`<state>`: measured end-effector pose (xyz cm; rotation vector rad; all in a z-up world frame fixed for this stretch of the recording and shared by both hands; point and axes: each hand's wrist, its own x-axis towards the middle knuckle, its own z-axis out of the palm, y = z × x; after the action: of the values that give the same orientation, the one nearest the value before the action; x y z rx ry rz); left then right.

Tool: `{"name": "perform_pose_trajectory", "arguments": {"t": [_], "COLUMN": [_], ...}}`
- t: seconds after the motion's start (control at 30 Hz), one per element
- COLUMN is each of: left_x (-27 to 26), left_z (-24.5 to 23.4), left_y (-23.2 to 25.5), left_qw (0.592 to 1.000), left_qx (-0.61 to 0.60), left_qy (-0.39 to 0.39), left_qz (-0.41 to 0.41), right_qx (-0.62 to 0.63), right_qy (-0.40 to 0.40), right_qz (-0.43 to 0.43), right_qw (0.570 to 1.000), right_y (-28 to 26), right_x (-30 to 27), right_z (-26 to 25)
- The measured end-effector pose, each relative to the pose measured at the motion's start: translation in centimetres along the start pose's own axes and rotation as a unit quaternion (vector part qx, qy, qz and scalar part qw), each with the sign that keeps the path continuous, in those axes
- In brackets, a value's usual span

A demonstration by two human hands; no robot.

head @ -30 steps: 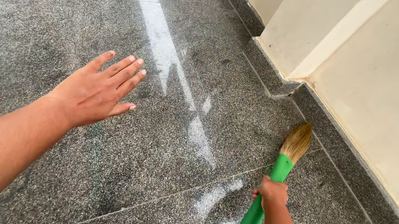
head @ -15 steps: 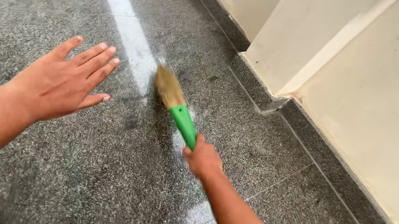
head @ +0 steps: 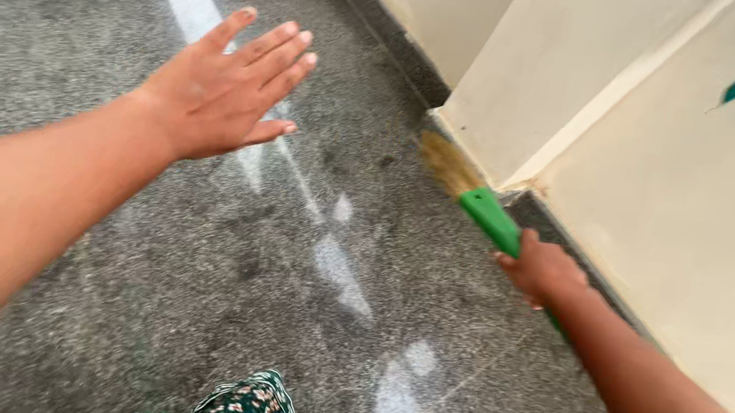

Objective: The person sweeps the floor using a broom, moving debris along a narrow hallway and near a doorway.

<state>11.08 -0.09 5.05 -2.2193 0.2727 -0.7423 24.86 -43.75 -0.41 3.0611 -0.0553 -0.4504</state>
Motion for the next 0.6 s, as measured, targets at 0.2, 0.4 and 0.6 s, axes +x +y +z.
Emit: {"name": "perform_pose_trajectory", "arguments": {"t": [0.2,0.4,0.6], "left_x": [0.2,-1.6,-3.0], "left_z": [3.6,7.3,8.3], "left_y": [1.6,4.8,8.5], "left_qw": [0.999,0.992,0.985], "left_qx": [-0.033,-0.016,-0.057], "left_qy": [-0.003,-0.118,-0.155], "left_qz": [0.006,-0.047,-0.055], "right_qx": [0.025,0.071,0.007], "right_qy": [-0.043,-0.088,-0.054], "right_qz": [0.024,0.036,-0.087], "right_qw": [0.998,0.993,0.995], "right_y": [1.1,-1.1,-11.8], "right_x": [8.7,11.4,8.5], "right_z": [5.6,13.5,13.9]}}
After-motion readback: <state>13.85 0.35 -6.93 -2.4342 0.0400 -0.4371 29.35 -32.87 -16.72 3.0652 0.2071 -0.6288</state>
